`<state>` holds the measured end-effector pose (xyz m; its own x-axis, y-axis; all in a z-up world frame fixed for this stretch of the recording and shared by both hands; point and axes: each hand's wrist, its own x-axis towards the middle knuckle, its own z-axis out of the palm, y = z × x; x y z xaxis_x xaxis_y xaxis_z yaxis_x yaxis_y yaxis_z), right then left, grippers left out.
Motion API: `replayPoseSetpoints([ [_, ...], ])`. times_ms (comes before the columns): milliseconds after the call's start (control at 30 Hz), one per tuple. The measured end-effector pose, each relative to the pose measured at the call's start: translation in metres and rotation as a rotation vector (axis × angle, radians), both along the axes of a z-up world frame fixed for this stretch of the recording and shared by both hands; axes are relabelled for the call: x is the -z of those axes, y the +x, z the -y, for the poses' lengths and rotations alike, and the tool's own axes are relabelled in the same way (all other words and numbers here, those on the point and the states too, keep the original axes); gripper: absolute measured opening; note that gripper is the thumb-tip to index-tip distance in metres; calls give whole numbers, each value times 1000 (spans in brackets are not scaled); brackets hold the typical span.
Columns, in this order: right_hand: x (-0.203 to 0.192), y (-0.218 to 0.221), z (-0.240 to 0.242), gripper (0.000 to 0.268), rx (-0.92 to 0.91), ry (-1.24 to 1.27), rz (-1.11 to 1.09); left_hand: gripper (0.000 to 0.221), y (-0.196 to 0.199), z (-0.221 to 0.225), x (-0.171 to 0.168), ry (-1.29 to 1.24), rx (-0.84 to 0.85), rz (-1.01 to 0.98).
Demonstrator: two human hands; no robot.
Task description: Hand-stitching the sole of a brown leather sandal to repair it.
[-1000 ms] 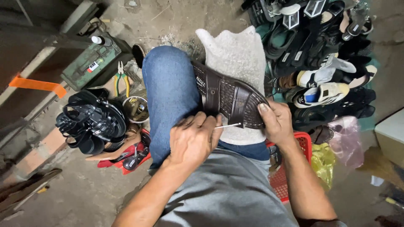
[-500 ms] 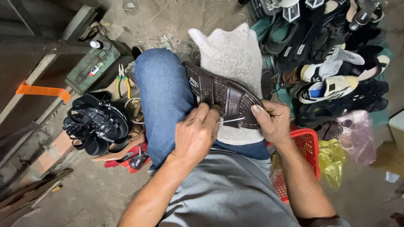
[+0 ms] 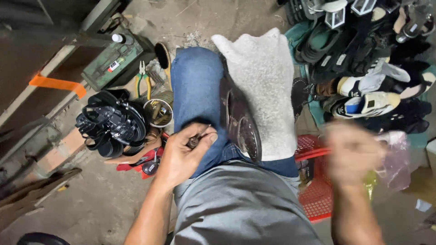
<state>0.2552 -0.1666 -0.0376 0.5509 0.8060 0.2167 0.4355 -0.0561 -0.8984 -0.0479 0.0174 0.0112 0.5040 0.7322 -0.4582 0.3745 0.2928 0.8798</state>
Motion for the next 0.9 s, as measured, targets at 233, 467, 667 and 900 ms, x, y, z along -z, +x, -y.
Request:
replayPoseSetpoints([
  [233, 1, 39, 7, 21, 160, -612, 289, 10, 9, -6, 5, 130, 77, 24],
  [467, -28, -56, -70, 43, -255, -313, 579, 13, -3, -5, 4, 140, 82, -52],
  [667, -50, -65, -90, 13, -495, -275, 291, 13, -6, 0, 6, 125, 56, -34],
  [900, -35, -52, -55, 69, -453, -147, -610, 10, -1, 1, 8, 173, 49, 7],
])
